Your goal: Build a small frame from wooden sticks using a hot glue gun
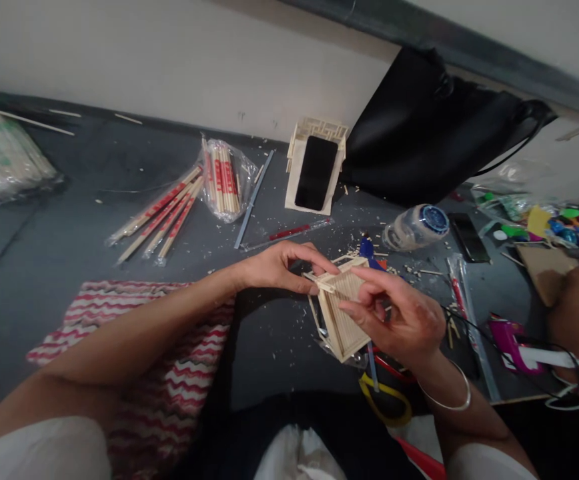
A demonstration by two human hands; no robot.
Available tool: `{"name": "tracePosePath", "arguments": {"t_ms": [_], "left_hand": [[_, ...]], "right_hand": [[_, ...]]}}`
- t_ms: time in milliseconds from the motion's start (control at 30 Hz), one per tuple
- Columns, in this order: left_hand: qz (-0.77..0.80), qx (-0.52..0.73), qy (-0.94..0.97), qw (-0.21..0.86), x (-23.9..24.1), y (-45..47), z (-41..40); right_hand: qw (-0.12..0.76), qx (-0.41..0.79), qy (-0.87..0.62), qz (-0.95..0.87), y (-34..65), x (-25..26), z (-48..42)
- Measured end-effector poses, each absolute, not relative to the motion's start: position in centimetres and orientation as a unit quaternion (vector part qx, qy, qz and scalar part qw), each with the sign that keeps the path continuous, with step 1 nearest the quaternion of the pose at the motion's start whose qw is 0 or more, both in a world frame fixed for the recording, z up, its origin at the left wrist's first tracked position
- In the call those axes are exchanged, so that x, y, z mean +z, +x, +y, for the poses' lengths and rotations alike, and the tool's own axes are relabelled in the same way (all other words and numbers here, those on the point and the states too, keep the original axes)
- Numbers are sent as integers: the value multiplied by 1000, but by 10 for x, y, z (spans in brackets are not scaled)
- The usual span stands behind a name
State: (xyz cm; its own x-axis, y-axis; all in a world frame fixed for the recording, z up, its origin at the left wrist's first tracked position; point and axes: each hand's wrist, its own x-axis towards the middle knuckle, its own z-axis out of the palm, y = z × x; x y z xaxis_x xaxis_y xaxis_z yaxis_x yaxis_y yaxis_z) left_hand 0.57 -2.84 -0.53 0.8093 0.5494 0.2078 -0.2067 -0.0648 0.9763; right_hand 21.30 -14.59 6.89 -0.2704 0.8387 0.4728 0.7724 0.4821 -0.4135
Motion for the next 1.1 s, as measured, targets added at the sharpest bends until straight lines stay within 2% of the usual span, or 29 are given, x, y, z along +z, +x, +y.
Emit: {"name": "tracePosePath", "arguments": {"t_ms": [233,400,533,600,700,900,1100], "left_hand": [[178,272,628,707,-12,5,-25],[223,304,561,737,-11,7,-30],[275,367,517,723,-10,9,-32],[293,388,512,708,-12,9,-30],[312,407,512,689,-17,9,-28],[352,428,510,658,-22,11,-35],[371,462,498,632,-23,19,-42]], "right_hand": [[406,-55,-512,-755,241,86,-152],[437,9,-545,-716,260,83,-130],[349,131,-595,-712,270,63,-99],[261,151,-632,-714,269,50,-88],[210,159,-645,-717,262,32,-82],[212,181,-664,-694,247,9,-83],[278,236,-635,-681,245,10,-81]]}}
